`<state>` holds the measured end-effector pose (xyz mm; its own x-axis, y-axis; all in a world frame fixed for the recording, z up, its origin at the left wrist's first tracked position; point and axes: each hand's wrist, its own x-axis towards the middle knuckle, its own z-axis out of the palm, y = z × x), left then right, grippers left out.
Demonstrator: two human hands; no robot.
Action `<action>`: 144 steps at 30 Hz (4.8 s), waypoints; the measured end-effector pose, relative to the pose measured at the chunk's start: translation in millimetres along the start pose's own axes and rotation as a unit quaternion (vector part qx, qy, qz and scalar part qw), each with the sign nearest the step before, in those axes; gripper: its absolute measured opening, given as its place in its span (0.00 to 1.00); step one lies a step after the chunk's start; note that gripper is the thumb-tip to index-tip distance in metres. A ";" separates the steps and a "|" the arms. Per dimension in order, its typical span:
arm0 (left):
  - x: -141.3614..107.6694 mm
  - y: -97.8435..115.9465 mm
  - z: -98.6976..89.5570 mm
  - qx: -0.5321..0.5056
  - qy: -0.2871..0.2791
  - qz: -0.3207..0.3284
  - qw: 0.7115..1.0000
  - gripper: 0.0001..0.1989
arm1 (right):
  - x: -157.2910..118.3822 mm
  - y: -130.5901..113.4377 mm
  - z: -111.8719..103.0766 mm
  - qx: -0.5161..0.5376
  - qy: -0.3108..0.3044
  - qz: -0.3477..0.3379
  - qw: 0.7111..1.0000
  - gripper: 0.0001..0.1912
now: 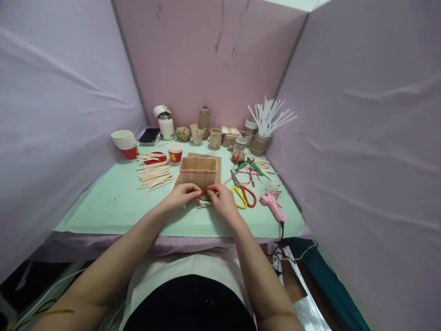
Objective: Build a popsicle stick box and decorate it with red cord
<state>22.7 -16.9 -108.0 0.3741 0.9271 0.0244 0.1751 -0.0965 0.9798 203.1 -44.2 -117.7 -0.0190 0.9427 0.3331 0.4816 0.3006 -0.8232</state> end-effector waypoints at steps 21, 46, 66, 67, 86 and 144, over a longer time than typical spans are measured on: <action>54.2 -5.9 -8.4 -0.145 0.052 -0.031 0.987 0.14 | 67.9 19.1 24.0 0.151 -0.036 0.023 0.988 0.17; 42.5 -5.0 -14.4 -0.177 0.024 -0.052 0.983 0.15 | 56.5 15.3 27.6 0.115 -0.019 -0.010 0.993 0.07; 41.8 -1.2 -17.9 -0.255 -0.034 -0.049 0.965 0.12 | 54.8 18.1 26.5 0.021 0.051 -0.099 0.994 0.07; 41.8 -1.1 -18.0 -0.253 -0.035 -0.046 0.966 0.13 | 55.0 18.4 26.3 0.017 0.054 -0.101 0.993 0.07; 46.7 -5.4 -12.4 -0.055 0.119 0.043 0.990 0.08 | 51.0 9.9 25.3 -0.034 0.077 -0.166 0.982 0.04; 42.4 -5.0 -1.9 0.170 0.158 0.112 0.966 0.06 | 49.3 4.6 28.2 0.021 0.111 -0.095 0.989 0.09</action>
<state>35.9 23.6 -111.6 0.1498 0.9280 0.3410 0.4306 -0.3717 0.8224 179.7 7.7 -118.0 0.0895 0.8153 0.5721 0.4502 0.4793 -0.7534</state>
